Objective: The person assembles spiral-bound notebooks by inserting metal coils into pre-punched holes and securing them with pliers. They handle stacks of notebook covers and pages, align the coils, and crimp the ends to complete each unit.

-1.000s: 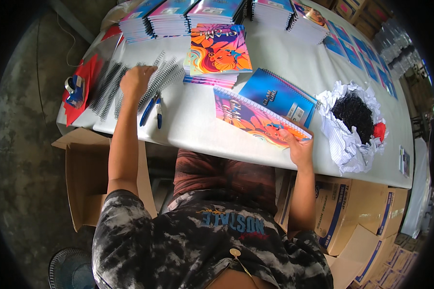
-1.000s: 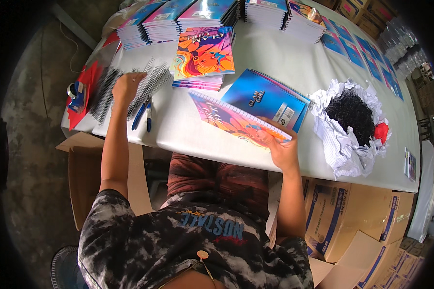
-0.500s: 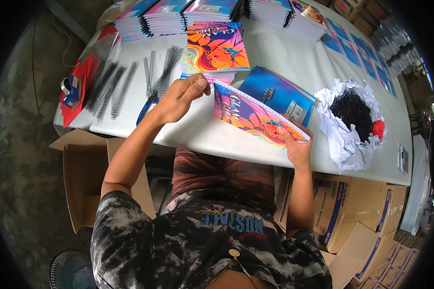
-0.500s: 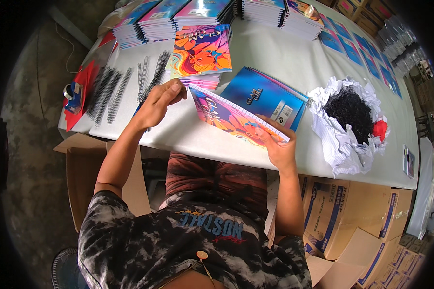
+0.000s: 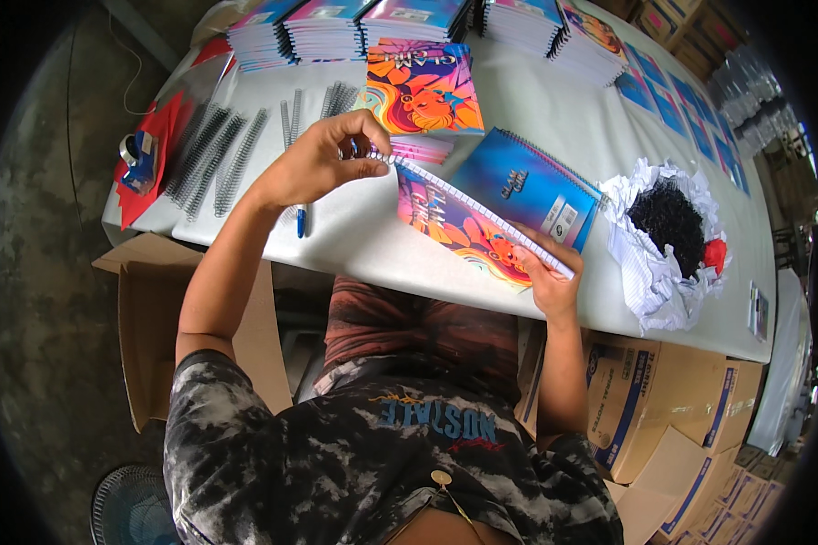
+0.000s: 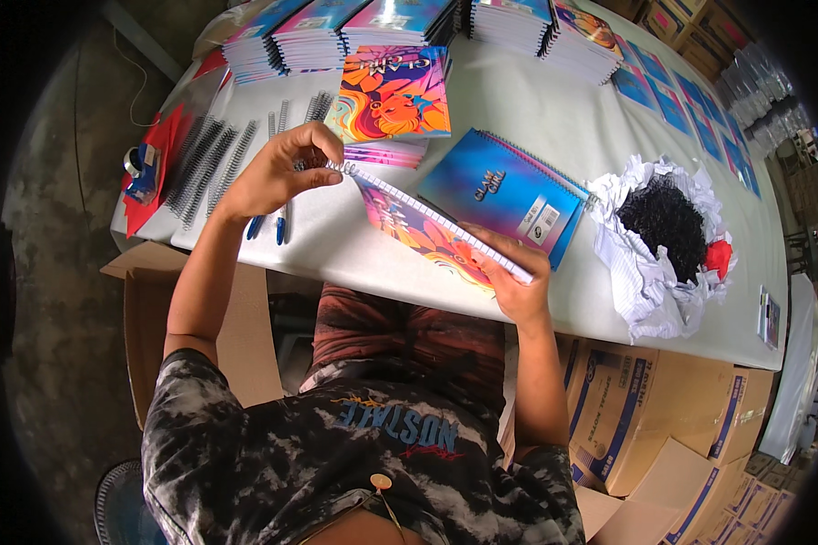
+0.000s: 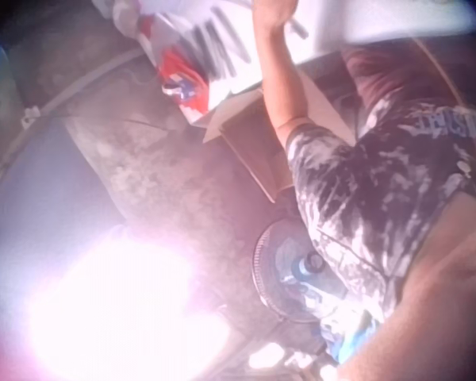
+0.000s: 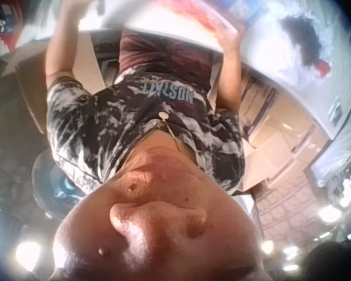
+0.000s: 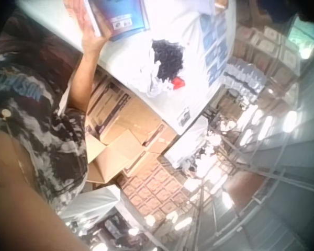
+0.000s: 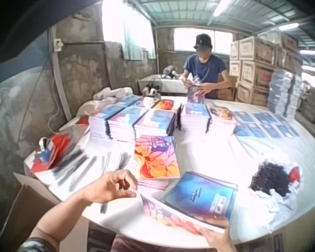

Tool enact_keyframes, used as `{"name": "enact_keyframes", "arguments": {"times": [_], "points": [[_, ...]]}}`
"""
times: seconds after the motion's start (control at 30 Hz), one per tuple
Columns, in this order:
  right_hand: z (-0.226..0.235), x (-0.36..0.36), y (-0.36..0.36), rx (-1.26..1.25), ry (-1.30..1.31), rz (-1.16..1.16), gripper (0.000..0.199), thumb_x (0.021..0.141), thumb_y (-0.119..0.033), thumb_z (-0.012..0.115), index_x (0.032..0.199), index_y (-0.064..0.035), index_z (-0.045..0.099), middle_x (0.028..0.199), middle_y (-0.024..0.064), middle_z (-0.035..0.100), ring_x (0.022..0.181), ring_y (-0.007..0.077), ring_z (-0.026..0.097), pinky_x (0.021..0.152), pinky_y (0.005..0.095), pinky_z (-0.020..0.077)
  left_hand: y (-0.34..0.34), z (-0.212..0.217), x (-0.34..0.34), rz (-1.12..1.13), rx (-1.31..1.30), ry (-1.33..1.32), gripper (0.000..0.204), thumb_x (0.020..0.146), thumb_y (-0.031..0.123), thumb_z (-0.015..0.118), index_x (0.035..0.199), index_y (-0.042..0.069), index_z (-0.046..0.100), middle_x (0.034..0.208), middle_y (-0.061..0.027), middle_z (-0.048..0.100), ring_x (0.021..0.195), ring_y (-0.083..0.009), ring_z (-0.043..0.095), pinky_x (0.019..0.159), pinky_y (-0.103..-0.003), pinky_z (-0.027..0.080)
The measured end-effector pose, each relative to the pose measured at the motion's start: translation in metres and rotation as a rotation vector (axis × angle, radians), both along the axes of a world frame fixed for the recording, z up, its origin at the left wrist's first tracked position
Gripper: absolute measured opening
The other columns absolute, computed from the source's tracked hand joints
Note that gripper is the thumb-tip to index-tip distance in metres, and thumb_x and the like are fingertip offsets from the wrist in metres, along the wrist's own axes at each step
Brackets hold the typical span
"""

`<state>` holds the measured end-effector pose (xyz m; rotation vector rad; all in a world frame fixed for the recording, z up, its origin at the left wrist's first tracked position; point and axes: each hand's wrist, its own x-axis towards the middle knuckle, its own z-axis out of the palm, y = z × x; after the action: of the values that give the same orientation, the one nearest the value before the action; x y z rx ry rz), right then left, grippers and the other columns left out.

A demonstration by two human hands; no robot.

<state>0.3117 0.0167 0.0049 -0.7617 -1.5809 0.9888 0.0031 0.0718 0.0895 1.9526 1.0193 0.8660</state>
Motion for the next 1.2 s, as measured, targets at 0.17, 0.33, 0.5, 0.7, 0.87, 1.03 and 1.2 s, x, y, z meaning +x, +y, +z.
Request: {"name": "enact_keyframes", "arguments": {"times": [0.17,0.33,0.5,0.7,0.87,1.03,1.2], "points": [[-0.007,-0.006,-0.005,-0.047,0.05,-0.042,0.022,0.081,0.003,0.061,0.103,0.0044,0.062,0.101,0.0143,0.066,0.089,0.0144,0.062,0.08,0.0254,0.0483,0.002,0.024,-0.002,-0.129,0.289,0.496,0.04,0.077,0.016,0.068,0.112,0.004,0.053,0.103,-0.01,0.057,0.091,-0.0266,0.053,0.079,-0.036,0.043],[0.0,-0.014,-0.006,0.199,-0.144,-0.084,0.032,0.073,0.011,0.055,0.104,0.0041,0.063,0.102,0.0173,0.065,0.094,0.0245,0.064,0.084,0.0295,0.0484,-0.011,0.025,0.019,0.128,0.865,0.769,0.059,0.069,0.022,0.074,0.12,0.01,0.049,0.124,-0.0194,0.046,0.115,-0.0381,0.041,0.094,-0.047,0.033],[-0.003,-0.022,-0.018,0.331,-0.188,-0.153,0.033,0.073,0.011,0.053,0.103,0.0042,0.063,0.101,0.0176,0.065,0.093,0.0267,0.065,0.082,0.031,0.0503,-0.044,-0.098,0.011,0.152,0.989,0.818,0.094,0.076,0.069,0.042,0.134,-0.005,0.029,0.143,-0.0207,0.025,0.134,-0.0445,0.002,0.103,-0.061,-0.001],[0.004,-0.033,-0.025,0.486,-0.187,-0.043,0.026,0.077,-0.001,0.061,0.103,0.0041,0.063,0.096,0.021,0.065,0.088,0.03,0.066,0.074,0.0325,0.0533,-0.01,-0.069,0.003,0.712,1.056,0.276,0.108,0.074,0.08,0.023,0.137,-0.007,0.02,0.142,-0.0301,0.015,0.134,-0.04,-0.001,0.102,-0.059,-0.007],[-0.007,-0.029,-0.021,0.587,-0.16,-0.132,0.028,0.074,-0.002,0.066,0.101,0.0047,0.063,0.094,0.0196,0.066,0.084,0.0281,0.067,0.073,0.033,0.0536,-0.032,-0.104,0.001,0.392,1.22,0.453,0.093,0.078,0.063,0.043,0.133,-0.01,0.026,0.138,-0.032,0.02,0.132,-0.0374,0.017,0.105,-0.055,0.004],[0.0,-0.035,-0.022,0.533,-0.147,-0.067,0.029,0.072,-0.002,0.067,0.1,0.0041,0.064,0.094,0.0203,0.065,0.085,0.0291,0.066,0.071,0.0329,0.0546,-0.039,-0.089,0.025,0.481,0.982,0.502,0.106,0.078,0.07,0.041,0.135,-0.013,0.01,0.142,-0.0299,0.012,0.132,-0.048,0.007,0.103,-0.061,0.003],[-0.003,-0.034,-0.025,0.563,-0.187,-0.054,0.03,0.072,-0.001,0.067,0.101,0.0023,0.064,0.095,0.0185,0.066,0.082,0.027,0.067,0.07,0.0331,0.0543,-0.065,-0.096,0.032,0.097,1.331,0.486,0.109,0.072,0.078,0.038,0.135,-0.009,0.02,0.136,-0.0332,0.02,0.13,-0.0477,0.016,0.103,-0.058,0.004]]}}
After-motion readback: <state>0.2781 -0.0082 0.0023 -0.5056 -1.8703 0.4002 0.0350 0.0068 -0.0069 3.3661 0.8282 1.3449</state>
